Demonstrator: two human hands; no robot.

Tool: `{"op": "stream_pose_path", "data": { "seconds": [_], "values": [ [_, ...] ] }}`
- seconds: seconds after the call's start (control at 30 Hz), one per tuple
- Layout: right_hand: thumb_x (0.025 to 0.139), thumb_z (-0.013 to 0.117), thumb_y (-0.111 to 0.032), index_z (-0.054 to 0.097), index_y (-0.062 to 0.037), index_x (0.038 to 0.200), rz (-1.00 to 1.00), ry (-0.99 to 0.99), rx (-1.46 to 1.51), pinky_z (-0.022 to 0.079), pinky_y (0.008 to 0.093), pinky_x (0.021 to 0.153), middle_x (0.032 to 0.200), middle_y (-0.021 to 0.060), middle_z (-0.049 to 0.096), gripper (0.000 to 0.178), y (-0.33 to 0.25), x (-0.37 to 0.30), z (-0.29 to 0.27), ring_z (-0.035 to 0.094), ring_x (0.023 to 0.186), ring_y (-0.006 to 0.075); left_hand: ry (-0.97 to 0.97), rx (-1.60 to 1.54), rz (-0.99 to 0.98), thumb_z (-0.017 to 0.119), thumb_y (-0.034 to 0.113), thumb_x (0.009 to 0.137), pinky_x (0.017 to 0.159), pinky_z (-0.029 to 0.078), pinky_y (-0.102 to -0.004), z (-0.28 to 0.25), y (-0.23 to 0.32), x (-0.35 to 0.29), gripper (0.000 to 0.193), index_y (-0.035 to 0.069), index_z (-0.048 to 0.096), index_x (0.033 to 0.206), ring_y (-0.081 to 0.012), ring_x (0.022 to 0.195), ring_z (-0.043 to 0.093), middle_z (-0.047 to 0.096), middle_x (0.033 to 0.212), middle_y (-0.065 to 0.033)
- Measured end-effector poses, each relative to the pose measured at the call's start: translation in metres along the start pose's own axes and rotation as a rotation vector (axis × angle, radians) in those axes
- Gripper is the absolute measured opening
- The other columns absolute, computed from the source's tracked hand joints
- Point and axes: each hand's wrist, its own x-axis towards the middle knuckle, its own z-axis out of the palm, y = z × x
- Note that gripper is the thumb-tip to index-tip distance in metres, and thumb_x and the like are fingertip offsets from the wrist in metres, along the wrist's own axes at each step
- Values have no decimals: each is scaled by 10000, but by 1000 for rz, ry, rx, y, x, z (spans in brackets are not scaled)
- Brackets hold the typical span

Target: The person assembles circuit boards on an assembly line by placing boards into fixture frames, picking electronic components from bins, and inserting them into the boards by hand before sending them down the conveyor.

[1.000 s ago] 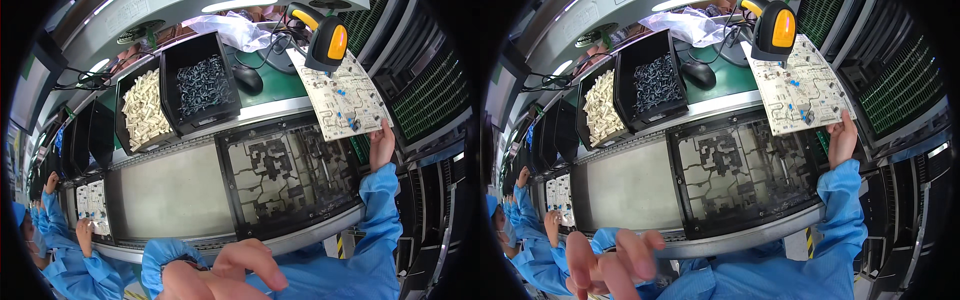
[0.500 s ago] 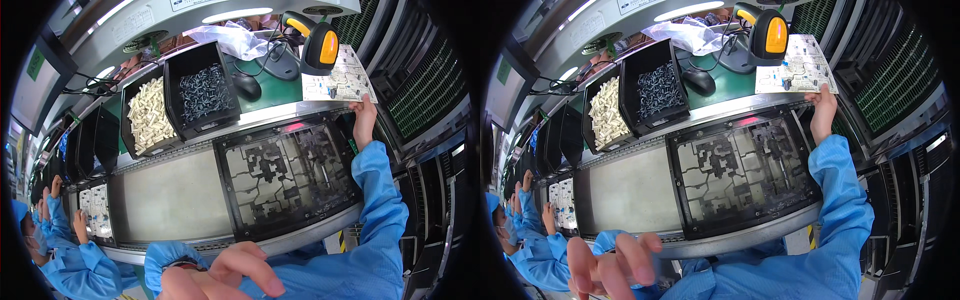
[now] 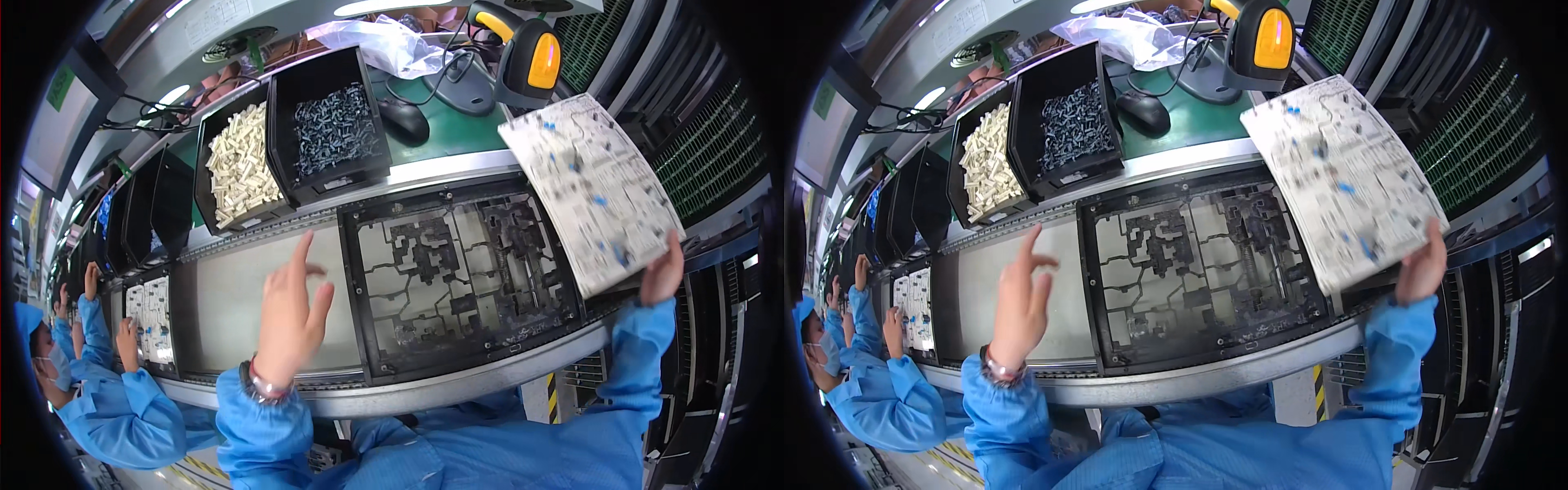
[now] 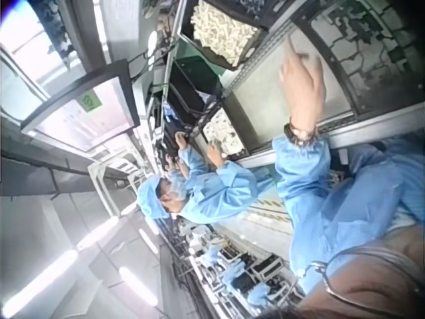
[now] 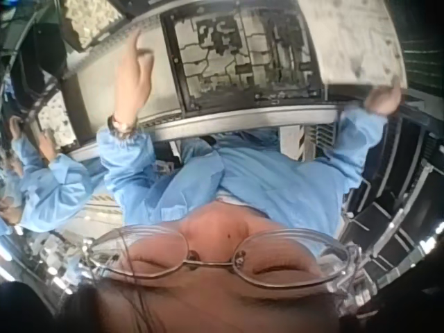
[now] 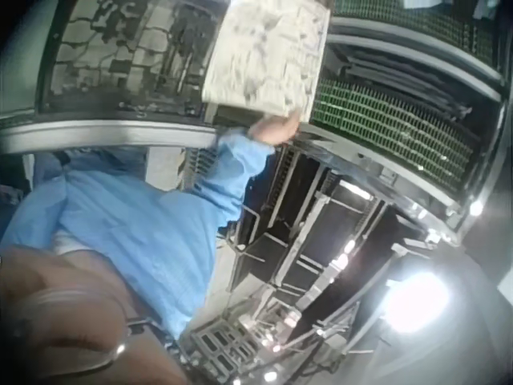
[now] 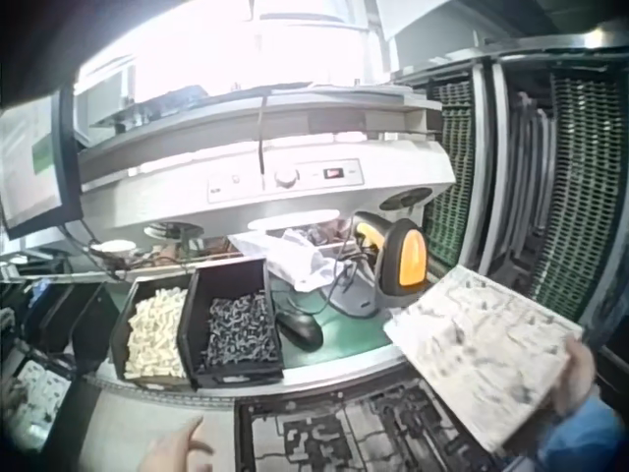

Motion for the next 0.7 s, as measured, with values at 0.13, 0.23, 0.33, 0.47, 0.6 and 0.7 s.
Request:
{"op": "stream_pose_path", "data": {
  "seconds": [0.13, 0.23, 0.33, 0.47, 0.6, 0.7],
  "values": [
    [952, 384, -357, 411, 13, 1315, 140, -134, 154, 373, 358, 1011, 1301, 144, 495, 519, -20, -6, -41, 498, 1178, 255, -272, -198, -270, 508, 289, 904, 519, 440, -442, 42, -6, -6, 653, 8, 191, 1402, -357, 553, 581, 588, 589, -135],
    [949, 343, -419, 393, 16, 1328, 264, -335, 170, 387, 389, 1004, 1322, 162, 471, 579, -24, -20, -27, 495, 1179, 294, -203, 98, -162, 514, 312, 897, 540, 452, -444, 54, 16, -8, 671, 26, 185, 1406, -377, 577, 581, 590, 609, -163],
    [939, 358, -452, 423, 18, 1302, 360, -285, 160, 418, 393, 973, 1286, 168, 505, 598, -14, -25, -8, 543, 1117, 301, -226, -63, -102, 522, 299, 887, 551, 458, -453, 70, 11, -6, 684, 48, 166, 1415, -396, 581, 575, 586, 627, -196],
    [937, 412, -417, 496, 17, 1225, 534, -379, 97, 450, 356, 919, 1187, 157, 577, 528, 17, -3, 20, 581, 1050, 263, -277, -293, -75, 507, 246, 894, 598, 459, -450, 86, 14, -3, 650, 46, 168, 1411, -384, 641, 586, 596, 704, -199],
    [952, 403, -398, 502, 12, 1226, 688, -522, 10, 462, 341, 904, 1174, 142, 592, 503, 45, 27, 37, 598, 1025, 240, -198, -538, -102, 473, 177, 910, 624, 451, -422, 88, 5, -8, 571, 44, 207, 1397, -351, 660, 584, 592, 731, -154],
    [963, 385, -400, 508, 7, 1221, 718, -618, -166, 470, 334, 890, 1166, 132, 599, 497, 59, 42, 42, 609, 1003, 235, -169, -545, -122, 459, 157, 916, 637, 448, -405, 90, -11, -10, 534, 40, 233, 1386, -330, 671, 584, 588, 740, -142]
  ]
}}
